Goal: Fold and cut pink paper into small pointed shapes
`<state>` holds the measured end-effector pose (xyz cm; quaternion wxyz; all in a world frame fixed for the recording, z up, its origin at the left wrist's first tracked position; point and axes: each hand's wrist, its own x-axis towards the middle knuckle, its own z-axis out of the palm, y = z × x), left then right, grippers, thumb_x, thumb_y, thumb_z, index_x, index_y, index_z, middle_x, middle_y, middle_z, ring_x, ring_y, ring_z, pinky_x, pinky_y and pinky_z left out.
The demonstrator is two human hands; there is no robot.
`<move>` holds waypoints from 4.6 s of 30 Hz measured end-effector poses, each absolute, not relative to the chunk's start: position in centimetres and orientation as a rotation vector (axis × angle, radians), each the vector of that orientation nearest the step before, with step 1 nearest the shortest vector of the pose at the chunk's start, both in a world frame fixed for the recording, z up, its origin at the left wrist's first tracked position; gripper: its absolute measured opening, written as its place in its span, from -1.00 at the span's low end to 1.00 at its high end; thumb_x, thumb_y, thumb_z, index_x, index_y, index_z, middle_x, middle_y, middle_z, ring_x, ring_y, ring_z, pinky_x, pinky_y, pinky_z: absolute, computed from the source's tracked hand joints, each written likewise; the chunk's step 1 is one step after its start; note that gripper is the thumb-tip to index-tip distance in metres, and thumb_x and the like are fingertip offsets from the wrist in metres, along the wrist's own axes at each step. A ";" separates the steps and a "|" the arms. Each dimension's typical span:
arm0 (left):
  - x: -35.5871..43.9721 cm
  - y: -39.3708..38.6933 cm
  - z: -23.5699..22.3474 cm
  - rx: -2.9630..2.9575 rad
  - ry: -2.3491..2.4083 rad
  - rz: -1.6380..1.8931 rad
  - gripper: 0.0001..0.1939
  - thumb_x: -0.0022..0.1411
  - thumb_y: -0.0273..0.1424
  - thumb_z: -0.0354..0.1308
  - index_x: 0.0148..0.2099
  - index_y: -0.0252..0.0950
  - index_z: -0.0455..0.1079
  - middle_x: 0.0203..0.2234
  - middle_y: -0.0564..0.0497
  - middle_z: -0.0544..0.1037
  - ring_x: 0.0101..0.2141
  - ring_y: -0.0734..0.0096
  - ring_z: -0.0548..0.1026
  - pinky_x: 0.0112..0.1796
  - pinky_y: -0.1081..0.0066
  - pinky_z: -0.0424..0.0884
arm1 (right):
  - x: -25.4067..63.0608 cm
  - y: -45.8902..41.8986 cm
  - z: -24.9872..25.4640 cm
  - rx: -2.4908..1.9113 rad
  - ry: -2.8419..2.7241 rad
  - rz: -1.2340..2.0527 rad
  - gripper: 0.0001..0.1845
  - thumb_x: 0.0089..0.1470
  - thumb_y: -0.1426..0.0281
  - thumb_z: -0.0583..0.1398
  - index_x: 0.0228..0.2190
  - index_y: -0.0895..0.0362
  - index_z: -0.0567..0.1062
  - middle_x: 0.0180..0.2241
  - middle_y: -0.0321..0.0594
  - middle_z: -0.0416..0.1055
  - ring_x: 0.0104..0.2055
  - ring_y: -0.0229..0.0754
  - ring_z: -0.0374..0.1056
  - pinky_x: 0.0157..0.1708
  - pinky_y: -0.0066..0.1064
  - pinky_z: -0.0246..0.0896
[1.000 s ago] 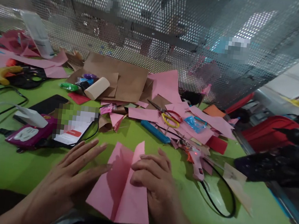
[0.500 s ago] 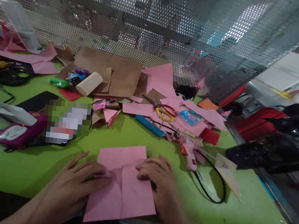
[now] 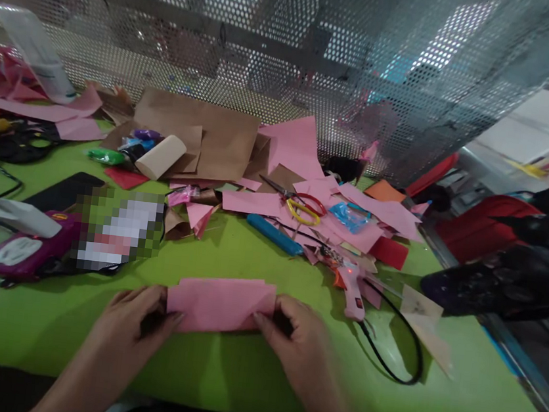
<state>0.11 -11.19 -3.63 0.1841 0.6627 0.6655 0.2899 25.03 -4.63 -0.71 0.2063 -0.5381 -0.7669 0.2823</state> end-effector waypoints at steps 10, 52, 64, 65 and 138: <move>0.7 -10.9 -3.1 1.908 1.928 0.851 -0.56 0.22 -0.51 0.09 0.14 -0.14 0.24 -0.53 0.17 0.53 -0.42 0.25 0.50 -0.29 0.24 0.28 | 25.6 -5.0 -2.0 -1.289 -2.187 0.583 -0.67 0.21 0.35 0.18 0.01 -0.09 0.47 -0.34 -0.29 0.51 -0.30 -0.15 0.43 -0.28 -0.33 0.32; 0.6 -10.7 -4.0 2.124 1.905 0.841 -0.80 0.26 -0.51 0.02 -0.13 -0.15 0.37 -0.36 0.06 0.62 -0.39 0.24 0.49 -0.33 0.25 0.21 | 24.6 -4.5 -1.1 -1.294 -2.316 0.484 -0.75 0.27 0.30 0.11 -0.15 -0.06 0.58 -0.43 -0.26 0.50 -0.37 -0.15 0.45 -0.41 -0.36 0.35; 0.7 -10.8 -4.1 2.161 1.930 0.766 -0.78 0.28 -0.50 -0.02 -0.10 -0.16 0.36 -0.37 0.05 0.60 -0.37 0.19 0.51 -0.31 0.23 0.21 | 24.8 -5.2 -1.8 -1.330 -2.366 0.319 -0.73 0.27 0.37 0.10 -0.06 -0.02 0.52 -0.40 -0.24 0.44 -0.35 -0.13 0.40 -0.38 -0.30 0.31; 0.8 -10.8 -4.1 2.172 1.935 0.763 -0.79 0.28 -0.50 -0.02 -0.10 -0.16 0.36 -0.37 0.05 0.60 -0.37 0.19 0.50 -0.31 0.23 0.21 | 24.8 -5.3 -1.8 -1.325 -2.370 0.301 -0.73 0.27 0.37 0.09 -0.05 -0.01 0.51 -0.39 -0.24 0.43 -0.35 -0.13 0.40 -0.38 -0.30 0.30; -4.3 -14.4 -3.6 3.011 1.605 0.441 -0.49 0.27 -0.32 0.03 0.27 -0.16 0.27 0.23 0.17 0.36 0.15 0.22 0.32 0.09 0.22 0.17 | 26.2 -10.6 -2.3 -1.140 -2.728 -0.088 -0.40 0.18 0.39 0.14 0.24 0.04 0.21 0.20 -0.24 0.33 0.16 -0.09 0.33 0.07 -0.18 0.05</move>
